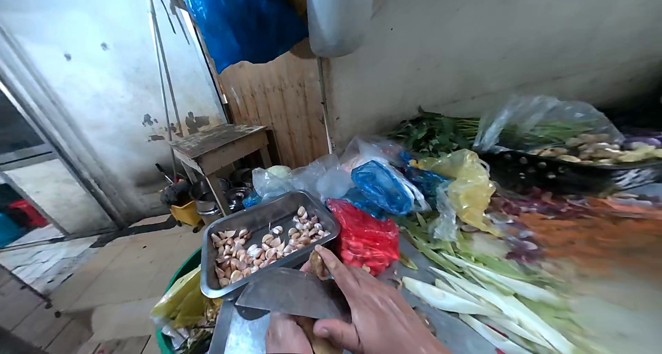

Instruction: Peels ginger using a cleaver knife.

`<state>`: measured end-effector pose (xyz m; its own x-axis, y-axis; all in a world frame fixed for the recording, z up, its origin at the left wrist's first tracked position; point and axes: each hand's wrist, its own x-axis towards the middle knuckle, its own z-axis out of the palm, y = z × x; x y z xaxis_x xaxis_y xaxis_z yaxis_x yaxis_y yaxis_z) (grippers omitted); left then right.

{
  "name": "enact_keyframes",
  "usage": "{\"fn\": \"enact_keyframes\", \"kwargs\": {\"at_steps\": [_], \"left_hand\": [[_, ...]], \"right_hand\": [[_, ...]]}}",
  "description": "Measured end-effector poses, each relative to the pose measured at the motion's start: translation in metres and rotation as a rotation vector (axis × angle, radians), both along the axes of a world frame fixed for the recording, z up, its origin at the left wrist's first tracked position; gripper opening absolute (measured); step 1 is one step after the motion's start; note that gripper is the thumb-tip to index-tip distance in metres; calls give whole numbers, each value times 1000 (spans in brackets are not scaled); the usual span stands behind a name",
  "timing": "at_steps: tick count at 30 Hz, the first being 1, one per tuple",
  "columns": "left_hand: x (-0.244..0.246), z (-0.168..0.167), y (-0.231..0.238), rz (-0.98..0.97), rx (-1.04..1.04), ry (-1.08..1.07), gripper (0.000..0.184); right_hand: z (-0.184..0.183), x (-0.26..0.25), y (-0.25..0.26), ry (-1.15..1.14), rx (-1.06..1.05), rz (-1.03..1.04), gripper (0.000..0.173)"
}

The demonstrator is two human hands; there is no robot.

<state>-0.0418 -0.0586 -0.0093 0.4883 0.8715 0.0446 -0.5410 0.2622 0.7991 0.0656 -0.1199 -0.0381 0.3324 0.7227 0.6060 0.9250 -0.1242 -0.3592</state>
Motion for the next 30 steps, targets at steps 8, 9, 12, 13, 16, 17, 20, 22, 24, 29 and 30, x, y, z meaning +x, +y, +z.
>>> {"fn": "enact_keyframes", "kwargs": {"at_steps": [8,9,12,13,16,17,20,22,24,29,30], "left_hand": [[-1,1,-5,34,-109,-42,51],[-2,1,-6,48,-120,-35,51],[-5,3,-6,34,-196,-24,48],[-5,3,-6,-3,-232,-13,49],[-6,-6,-10,-212,-267,-2,54],[-5,-7,-9,-248,-277,-6,55],[-4,-2,4,-280,-247,-35,59],[-5,5,13,-227,-236,-36,57],[-10,0,23,-226,-173,-63,53],[-15,-7,39,-469,-12,-140,57],[-17,-5,38,-470,-30,-140,59]], "right_hand": [[1,1,-1,-16,-18,11,101],[0,2,-1,-46,-11,9,100],[-3,2,1,-91,32,4,97],[-4,3,3,-58,50,9,94],[-2,9,4,170,73,45,88],[-3,12,4,227,98,59,90],[-6,21,0,296,132,118,96],[-3,20,-4,198,87,124,99],[0,13,-6,73,40,107,106],[-1,6,-4,-144,64,9,109],[-1,5,-4,-159,68,-1,109]]}}
